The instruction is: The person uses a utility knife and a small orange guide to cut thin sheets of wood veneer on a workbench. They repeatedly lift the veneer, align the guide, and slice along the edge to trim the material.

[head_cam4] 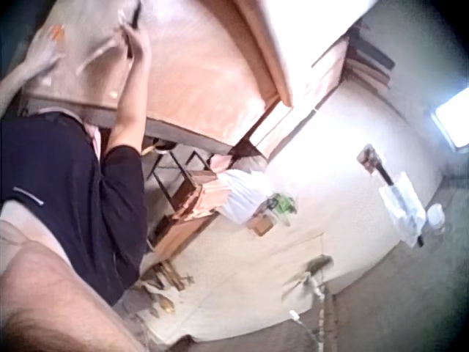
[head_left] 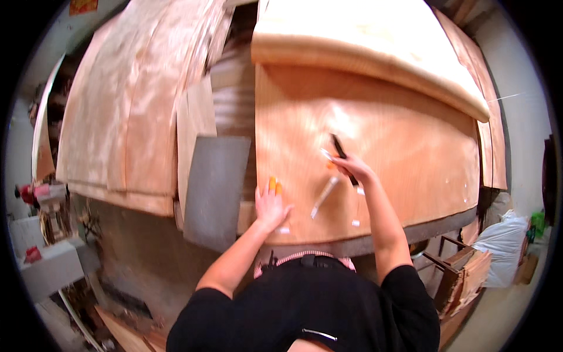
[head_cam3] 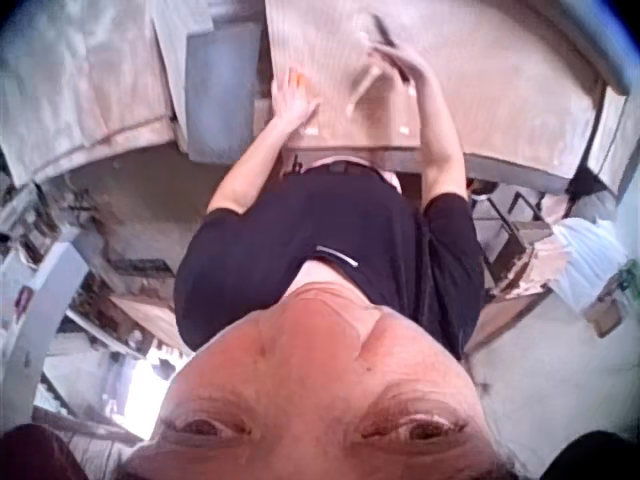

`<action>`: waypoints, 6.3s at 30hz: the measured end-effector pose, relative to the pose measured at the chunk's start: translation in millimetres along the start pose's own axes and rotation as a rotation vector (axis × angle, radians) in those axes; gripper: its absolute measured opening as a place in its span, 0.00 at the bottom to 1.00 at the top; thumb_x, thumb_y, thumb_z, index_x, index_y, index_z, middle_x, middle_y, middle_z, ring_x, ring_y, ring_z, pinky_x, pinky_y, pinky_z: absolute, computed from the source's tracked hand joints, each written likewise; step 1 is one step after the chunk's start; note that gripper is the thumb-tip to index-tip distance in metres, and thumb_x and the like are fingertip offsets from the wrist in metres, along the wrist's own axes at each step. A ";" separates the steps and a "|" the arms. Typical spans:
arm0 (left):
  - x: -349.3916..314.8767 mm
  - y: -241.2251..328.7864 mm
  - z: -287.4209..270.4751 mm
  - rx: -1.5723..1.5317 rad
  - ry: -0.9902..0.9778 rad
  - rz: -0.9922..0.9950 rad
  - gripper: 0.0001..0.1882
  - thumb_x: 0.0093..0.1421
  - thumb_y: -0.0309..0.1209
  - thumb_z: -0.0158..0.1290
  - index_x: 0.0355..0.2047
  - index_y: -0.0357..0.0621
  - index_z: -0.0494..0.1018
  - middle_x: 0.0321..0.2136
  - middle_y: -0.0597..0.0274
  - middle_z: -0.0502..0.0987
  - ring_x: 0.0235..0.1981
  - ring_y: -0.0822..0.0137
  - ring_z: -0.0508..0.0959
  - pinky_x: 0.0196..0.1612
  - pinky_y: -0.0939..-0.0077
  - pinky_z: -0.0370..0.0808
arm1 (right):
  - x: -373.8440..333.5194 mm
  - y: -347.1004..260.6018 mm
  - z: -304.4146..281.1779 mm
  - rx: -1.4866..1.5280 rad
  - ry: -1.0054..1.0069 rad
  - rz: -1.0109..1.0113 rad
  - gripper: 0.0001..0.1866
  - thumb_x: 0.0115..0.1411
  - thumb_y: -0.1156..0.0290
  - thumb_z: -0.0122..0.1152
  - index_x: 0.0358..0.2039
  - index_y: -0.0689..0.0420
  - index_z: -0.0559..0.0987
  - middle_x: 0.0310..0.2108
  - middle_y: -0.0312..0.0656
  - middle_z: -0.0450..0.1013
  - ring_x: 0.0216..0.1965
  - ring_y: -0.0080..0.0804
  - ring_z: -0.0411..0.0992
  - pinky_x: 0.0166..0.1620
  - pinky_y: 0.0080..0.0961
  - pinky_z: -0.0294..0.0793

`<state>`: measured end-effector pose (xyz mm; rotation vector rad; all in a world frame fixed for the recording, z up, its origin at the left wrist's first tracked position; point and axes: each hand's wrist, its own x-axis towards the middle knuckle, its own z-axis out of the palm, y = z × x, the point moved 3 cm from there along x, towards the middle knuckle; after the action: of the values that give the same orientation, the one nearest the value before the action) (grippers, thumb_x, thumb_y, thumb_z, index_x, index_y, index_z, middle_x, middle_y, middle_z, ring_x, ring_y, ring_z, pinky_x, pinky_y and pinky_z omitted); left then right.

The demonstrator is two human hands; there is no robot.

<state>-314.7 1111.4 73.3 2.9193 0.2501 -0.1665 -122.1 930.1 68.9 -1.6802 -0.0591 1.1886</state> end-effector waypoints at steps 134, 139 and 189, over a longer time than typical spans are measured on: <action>-60.7 287.7 108.9 0.107 -0.111 0.224 0.43 0.42 0.51 0.52 0.53 0.35 0.53 0.51 0.51 0.57 0.52 0.58 0.55 0.53 0.61 0.50 | -127.5 131.0 -151.6 -0.932 -0.116 -0.059 0.08 0.47 0.63 0.54 0.22 0.53 0.76 0.15 0.38 0.70 0.19 0.28 0.68 0.25 0.25 0.65; -37.2 286.4 78.4 -0.134 -0.104 0.178 0.28 0.45 0.46 0.52 0.42 0.39 0.66 0.42 0.52 0.66 0.43 0.58 0.66 0.45 0.65 0.61 | -93.8 107.1 -132.2 -0.207 -0.058 -0.225 0.12 0.49 0.57 0.56 0.26 0.52 0.78 0.12 0.24 0.59 0.15 0.13 0.54 0.19 0.12 0.52; -118.9 173.5 91.9 -0.401 0.196 0.239 0.38 0.49 0.48 0.48 0.54 0.36 0.49 0.55 0.46 0.50 0.58 0.53 0.47 0.58 0.63 0.44 | -309.9 215.0 -92.8 0.254 0.346 -0.054 0.09 0.55 0.68 0.51 0.31 0.61 0.71 0.11 0.31 0.60 0.09 0.13 0.51 0.12 0.11 0.47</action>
<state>-408.7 905.8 33.1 2.5363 -0.0359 0.1870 -315.5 596.2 113.3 -1.6222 0.2494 0.8140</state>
